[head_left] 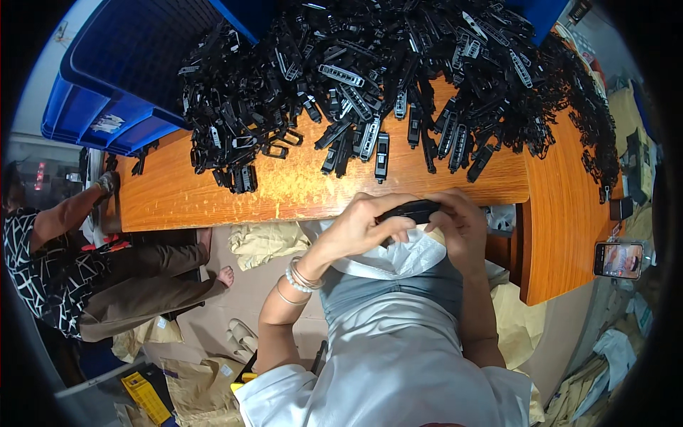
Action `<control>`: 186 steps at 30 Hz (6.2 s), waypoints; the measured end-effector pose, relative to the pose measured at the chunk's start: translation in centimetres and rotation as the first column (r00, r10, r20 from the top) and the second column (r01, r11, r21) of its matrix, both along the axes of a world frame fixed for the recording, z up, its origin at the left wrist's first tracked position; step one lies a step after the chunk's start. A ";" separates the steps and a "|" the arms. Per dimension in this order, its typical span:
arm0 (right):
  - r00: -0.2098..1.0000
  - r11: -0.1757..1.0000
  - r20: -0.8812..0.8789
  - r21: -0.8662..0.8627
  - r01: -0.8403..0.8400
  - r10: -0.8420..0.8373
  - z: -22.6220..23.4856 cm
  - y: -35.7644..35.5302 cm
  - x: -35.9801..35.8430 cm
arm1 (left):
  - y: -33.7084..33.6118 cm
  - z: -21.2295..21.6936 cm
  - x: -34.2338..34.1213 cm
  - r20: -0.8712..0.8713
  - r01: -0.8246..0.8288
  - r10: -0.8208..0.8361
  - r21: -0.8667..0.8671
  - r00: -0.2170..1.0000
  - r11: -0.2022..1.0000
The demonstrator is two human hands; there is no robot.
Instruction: The recorder is sorting and inspecting small black plastic components on a wooden workbench in a manufacturing setting.
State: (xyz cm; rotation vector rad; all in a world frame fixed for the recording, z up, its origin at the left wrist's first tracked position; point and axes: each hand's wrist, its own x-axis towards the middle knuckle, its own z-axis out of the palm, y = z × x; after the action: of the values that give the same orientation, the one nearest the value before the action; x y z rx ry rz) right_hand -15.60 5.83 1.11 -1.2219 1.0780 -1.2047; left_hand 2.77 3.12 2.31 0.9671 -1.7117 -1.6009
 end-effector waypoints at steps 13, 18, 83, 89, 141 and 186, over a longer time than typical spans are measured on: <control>0.742 0.856 -0.478 -0.452 0.252 -0.471 -3.6 -1.7 -4.3 | -6.8 -2.9 11.1 0.545 -0.083 0.758 -0.790 0.359 0.607; 0.362 0.653 -0.556 -0.522 0.549 -0.748 -2.7 -6.9 -9.4 | -6.1 -1.4 8.3 0.378 -0.142 0.816 -0.867 0.438 0.477; 0.934 0.845 -0.043 -0.444 0.299 -0.353 -1.4 -0.2 -4.0 | -5.5 1.3 -6.6 -0.179 -0.097 0.106 0.059 0.978 0.994; 0.899 0.898 0.131 -0.085 0.431 -0.419 -1.9 0.8 -3.8 | -15.9 -1.9 -9.8 0.273 -0.128 0.661 -0.862 0.699 0.491; 0.942 0.944 0.084 0.078 0.320 -0.326 -1.5 0.9 -1.9 | -2.8 -0.6 -5.0 -0.054 -0.190 0.201 0.170 0.978 0.967; 0.952 0.978 -0.293 -0.204 0.031 -0.091 -0.6 0.6 -1.9 | 1.1 0.3 -2.6 0.191 -0.011 0.057 -0.232 0.980 0.973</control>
State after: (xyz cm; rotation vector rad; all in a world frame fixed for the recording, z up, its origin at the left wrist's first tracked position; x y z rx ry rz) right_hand -17.49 6.45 0.48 -1.5748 1.2484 -1.2201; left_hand 0.16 4.24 2.64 1.0592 -1.9523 -1.2842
